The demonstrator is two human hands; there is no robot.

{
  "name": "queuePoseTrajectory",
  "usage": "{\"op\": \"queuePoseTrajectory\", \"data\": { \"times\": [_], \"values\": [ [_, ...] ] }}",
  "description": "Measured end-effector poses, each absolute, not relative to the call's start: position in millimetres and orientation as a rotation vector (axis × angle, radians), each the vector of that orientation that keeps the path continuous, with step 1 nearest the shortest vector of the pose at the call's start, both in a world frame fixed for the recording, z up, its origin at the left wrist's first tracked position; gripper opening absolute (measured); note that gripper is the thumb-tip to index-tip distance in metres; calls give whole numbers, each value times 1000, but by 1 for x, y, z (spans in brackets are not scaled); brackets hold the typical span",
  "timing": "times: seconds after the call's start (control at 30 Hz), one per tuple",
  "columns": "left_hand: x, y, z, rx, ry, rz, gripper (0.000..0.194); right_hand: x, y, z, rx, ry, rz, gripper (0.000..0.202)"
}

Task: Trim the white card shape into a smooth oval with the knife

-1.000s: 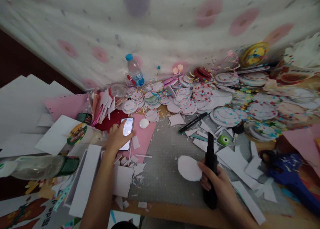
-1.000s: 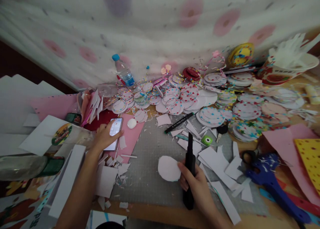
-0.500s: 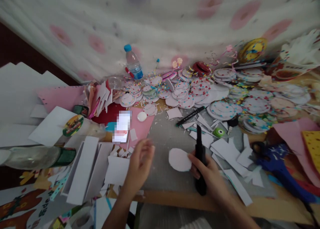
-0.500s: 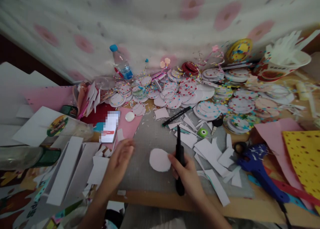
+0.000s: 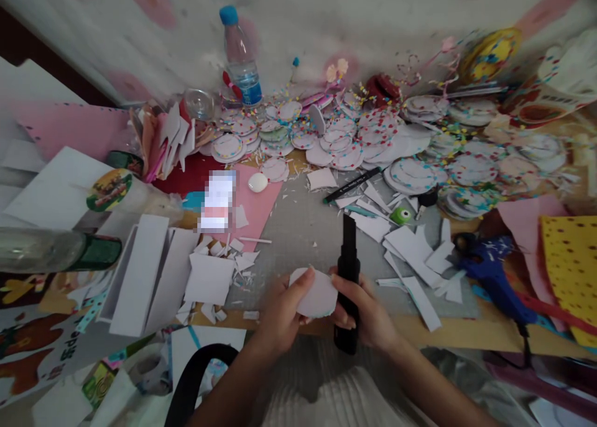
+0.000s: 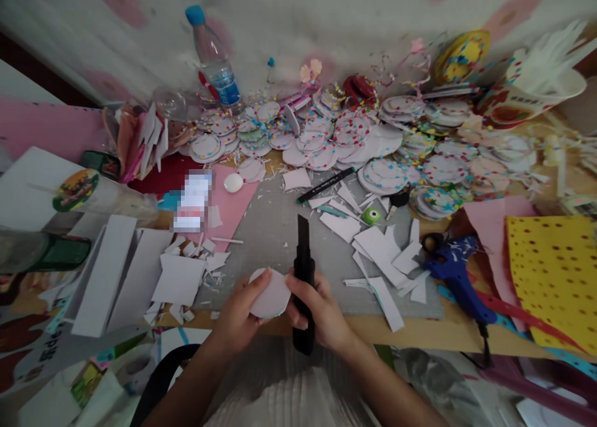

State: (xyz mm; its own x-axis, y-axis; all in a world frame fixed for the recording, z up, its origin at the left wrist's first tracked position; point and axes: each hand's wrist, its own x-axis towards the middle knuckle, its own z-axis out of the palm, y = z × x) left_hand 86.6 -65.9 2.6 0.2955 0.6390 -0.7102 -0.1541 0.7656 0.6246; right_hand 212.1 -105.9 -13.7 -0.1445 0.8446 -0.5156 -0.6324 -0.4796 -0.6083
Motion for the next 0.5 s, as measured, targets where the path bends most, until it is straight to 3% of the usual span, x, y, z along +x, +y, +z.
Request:
{"op": "queuePoseTrajectory", "data": {
  "times": [0.23,0.4,0.5],
  "values": [
    [89,-72,-7,413,1085,571,44,221,-106,-15,-1109,-449,1765,34],
    [85,-65,-6,390,1074,608,47,250,-122,-13,-1473,-1136,1236,27],
    [77,-64,-4,527,1085,518,50,258,-129,-6,-1551,-1465,1109,17]
  ]
}}
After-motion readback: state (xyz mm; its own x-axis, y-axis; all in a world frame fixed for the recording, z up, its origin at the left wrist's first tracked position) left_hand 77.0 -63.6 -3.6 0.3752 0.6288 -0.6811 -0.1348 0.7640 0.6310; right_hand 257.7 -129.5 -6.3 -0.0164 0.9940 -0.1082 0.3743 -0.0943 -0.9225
